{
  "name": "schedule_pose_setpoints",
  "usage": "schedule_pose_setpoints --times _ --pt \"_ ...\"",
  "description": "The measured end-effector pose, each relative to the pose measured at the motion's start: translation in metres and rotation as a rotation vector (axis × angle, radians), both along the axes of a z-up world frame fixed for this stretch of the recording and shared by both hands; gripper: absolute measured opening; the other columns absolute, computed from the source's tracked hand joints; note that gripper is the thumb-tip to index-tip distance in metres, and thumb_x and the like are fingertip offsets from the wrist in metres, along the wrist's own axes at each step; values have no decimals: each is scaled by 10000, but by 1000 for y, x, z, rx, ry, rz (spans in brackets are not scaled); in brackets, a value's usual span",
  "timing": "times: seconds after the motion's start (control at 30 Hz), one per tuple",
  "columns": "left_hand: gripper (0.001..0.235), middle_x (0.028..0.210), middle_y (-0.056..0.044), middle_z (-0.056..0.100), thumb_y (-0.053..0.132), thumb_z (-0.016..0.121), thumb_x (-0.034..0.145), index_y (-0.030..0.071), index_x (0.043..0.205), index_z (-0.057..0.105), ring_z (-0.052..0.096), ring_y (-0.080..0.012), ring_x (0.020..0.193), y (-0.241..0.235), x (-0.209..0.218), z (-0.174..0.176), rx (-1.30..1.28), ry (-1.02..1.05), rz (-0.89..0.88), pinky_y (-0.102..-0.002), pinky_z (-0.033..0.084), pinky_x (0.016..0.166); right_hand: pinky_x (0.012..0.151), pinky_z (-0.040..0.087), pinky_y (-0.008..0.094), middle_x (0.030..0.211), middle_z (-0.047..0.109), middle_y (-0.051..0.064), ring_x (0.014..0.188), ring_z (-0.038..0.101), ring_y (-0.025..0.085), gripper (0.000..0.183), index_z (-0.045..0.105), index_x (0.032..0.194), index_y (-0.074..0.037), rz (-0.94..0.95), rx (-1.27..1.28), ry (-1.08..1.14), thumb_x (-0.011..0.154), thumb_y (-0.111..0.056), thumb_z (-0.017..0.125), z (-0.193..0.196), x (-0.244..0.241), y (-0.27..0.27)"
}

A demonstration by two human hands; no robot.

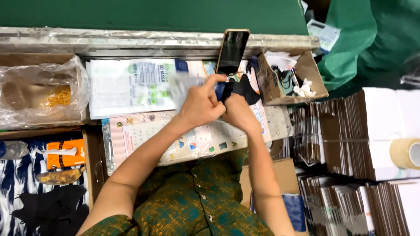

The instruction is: Packaging black face masks into plastic sleeves at a factory conveyor belt.

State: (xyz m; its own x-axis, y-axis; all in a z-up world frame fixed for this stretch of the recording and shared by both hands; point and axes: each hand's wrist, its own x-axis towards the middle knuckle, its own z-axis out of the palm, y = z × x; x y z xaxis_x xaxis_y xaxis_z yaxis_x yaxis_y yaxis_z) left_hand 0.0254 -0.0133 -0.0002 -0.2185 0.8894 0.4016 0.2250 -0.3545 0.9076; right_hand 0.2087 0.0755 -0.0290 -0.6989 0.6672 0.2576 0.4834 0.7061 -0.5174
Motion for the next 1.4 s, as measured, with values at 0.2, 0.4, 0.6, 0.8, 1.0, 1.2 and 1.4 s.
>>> schedule_pose_setpoints --times 0.2,0.4,0.6,0.8,1.0,1.2,1.4 --pt "506 572 -98 647 292 897 791 67 1213 732 580 -176 532 22 -26 30 -274 273 -117 -342 461 564 637 495 456 761 675 246 743 670 422 159 766 843 -20 -20 -80 -274 812 -173 798 57 8 -9" --pt "536 782 -103 745 330 953 656 -18 1021 771 633 -99 712 42 -45 25 -95 232 -368 -299 535 680 701 535 329 851 730 140 759 691 272 230 743 1032 -10 23 -451 281 808 -47 778 61 19 -8" --pt "342 764 -109 762 206 925 711 10 971 821 629 -81 671 25 -22 17 -196 188 -333 -275 528 649 740 513 316 956 687 136 837 680 238 204 784 974 -1 16 -238 40 777 35 748 53 26 -19" --pt "211 806 -52 792 169 885 757 43 911 811 686 -24 725 18 -16 17 -166 -113 -335 -241 552 646 861 511 370 1127 647 153 1011 646 316 243 696 1151 4 76 24 353 908 -10 711 93 13 -49" --pt "173 672 -97 706 135 877 805 5 814 762 608 -110 582 14 14 23 86 152 -101 -315 449 525 657 434 383 774 541 124 729 559 299 107 636 881 1 -210 245 374 885 29 740 64 13 -47" --pt "139 725 -110 722 158 788 885 23 915 778 657 -158 579 27 -18 28 167 133 -49 -311 482 527 653 444 396 820 571 138 742 562 312 125 662 992 25 -178 260 342 883 26 724 89 2 -41" --pt "191 695 -125 723 211 764 920 26 947 807 658 -194 542 33 -41 41 -46 161 29 -317 468 533 665 448 399 781 576 145 721 579 311 128 643 889 4 -230 264 276 905 -32 765 37 3 -8"
